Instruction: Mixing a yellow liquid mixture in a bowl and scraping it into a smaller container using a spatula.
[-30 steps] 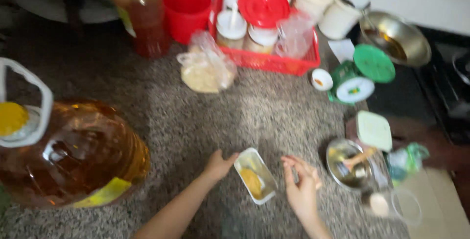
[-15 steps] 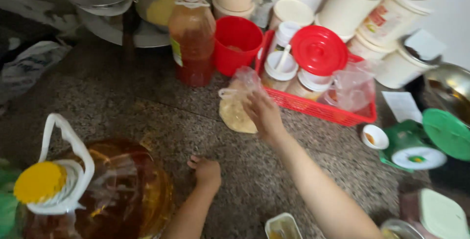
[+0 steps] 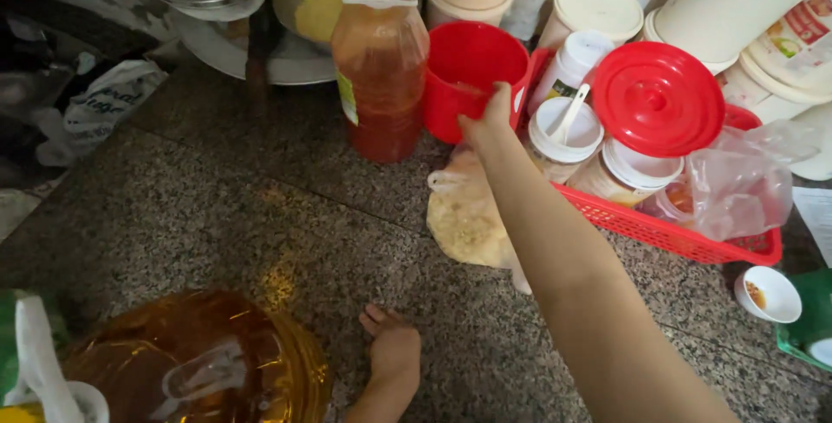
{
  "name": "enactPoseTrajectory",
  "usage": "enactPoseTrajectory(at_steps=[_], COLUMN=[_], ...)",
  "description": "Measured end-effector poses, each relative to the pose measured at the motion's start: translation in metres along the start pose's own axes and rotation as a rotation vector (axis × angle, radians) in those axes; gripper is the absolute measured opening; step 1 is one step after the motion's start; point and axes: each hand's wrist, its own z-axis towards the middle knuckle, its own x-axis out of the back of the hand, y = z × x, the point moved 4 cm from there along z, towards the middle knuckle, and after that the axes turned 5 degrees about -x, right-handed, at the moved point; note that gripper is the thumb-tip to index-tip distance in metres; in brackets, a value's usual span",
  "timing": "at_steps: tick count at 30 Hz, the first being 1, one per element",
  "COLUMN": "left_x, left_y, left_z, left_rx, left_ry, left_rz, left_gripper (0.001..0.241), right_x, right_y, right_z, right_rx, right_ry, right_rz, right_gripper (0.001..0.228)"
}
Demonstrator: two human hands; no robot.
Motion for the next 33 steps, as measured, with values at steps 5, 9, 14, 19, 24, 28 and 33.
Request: enactPoseTrajectory(at_steps=[5,9,14,19,24,28,33], left_x=[-0.025,-0.038,-0.059,-0.017,-0.028,-0.044,-0.032], left_y=[0.010,0.007,0.005,-0.001,-0.005,0.008,-0.013], left_z=[0.035,0.053,0.102,0.027,0.013,-0.038,-0.166], left_rx=[0.070,0.036,0.048,0.123,0.011,-0.087,-0.546], left_ry=[0.109,0.116,0.118,0.301,0.671,1.062,1.206], left_rz=[0.068,0.317,0.366,-0.028,-0.730,-1.272,-1.915], left_gripper=[0.075,0.059,0.052,0.056,0.098,0.056,0.028], right_x=[-0.008,-0.031,-0.015,0.038,0.076,0.105,0.146], right_y=[-0.019,-0.041,-0.046,-0.034,0.003,0.031,0.062], right_z=[-0.057,-0.155,-0.303,-0.458,-0.601,-0.688,-0.773], right_rx=[0.098,0.181,0.286,0.365,0.205,0.167,0.192], right_ry=[-0.028,-0.356,-0.436,-0.358,-0.297,-0.192,0.125], right_rz=[0.080,0.112,0.141,0.099,0.080,0.089,0.014], right_gripper=[0.060,0.059,0.066,0.050,0.054,0.055,0.063])
